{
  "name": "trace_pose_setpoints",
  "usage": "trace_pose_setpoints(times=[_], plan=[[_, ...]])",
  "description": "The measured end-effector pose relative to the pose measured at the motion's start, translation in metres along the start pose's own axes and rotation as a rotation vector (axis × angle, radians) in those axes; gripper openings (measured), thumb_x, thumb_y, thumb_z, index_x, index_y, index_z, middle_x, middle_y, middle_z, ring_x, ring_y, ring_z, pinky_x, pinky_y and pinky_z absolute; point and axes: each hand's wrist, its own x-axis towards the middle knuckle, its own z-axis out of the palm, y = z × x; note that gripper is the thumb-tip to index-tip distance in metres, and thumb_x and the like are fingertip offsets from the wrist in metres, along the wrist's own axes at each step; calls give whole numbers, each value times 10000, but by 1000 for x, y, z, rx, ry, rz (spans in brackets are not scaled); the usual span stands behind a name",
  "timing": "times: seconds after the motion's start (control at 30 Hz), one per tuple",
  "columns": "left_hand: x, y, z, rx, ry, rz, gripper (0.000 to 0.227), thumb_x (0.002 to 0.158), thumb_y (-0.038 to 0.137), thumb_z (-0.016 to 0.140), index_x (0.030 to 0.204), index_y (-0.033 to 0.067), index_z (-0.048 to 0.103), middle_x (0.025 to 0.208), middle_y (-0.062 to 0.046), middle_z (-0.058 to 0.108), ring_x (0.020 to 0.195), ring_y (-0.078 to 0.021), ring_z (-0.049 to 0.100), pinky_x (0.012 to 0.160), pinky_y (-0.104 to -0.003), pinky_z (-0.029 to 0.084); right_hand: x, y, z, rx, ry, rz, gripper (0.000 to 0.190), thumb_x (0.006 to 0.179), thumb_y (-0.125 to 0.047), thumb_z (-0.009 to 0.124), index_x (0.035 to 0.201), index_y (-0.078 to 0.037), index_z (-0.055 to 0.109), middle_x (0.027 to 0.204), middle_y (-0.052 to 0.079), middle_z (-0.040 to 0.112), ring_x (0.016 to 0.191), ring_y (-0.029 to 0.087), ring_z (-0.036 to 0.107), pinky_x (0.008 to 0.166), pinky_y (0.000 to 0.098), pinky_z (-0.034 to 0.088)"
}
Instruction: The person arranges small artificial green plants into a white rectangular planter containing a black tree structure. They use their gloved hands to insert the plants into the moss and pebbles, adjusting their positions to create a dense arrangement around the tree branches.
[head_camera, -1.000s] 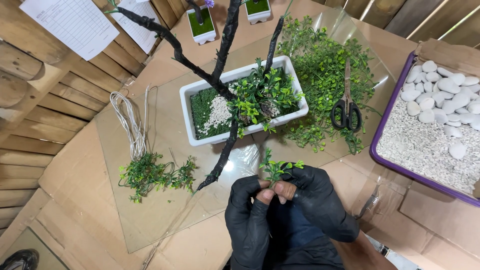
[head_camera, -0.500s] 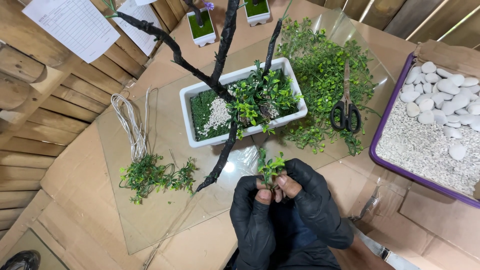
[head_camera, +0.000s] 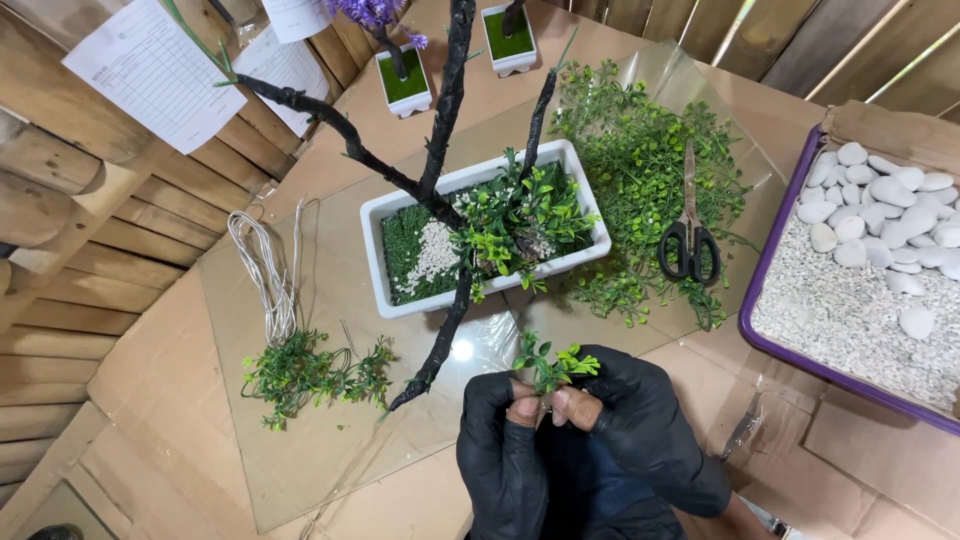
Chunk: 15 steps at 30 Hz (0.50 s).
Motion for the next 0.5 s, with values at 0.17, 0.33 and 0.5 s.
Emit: trace_pose_setpoints(times=[0.17,0.33,0.5], plan=[[1,6,-2,54,2,102,177,977,213,617,978,66,718,952,-62,725,901,-208,729,821,-296,591,0,59,-31,-122,193,35,493,772,-84,839,1248,-86,713,1159,86,798,1016,206,765,837,372,694],[15,1,-69,195,-324,298,161,911,122,690,1045,103,775,974,-61,809,885,-169,806,792,-238,586,23,54,-57,406,155,-163,491,810,178,692,1276,24,666,1224,226,717,1105,403,717,1001,559,634],[42,-12,-204,497,-310,-41,294,854,250,696,1057,120,865,1002,-66,879,871,-156,833,730,-257,706,63,-17,-41,-180,345,-165,96,830,-92,798,846,-95,703,753,31,652,715,160,608,656,350,547]])
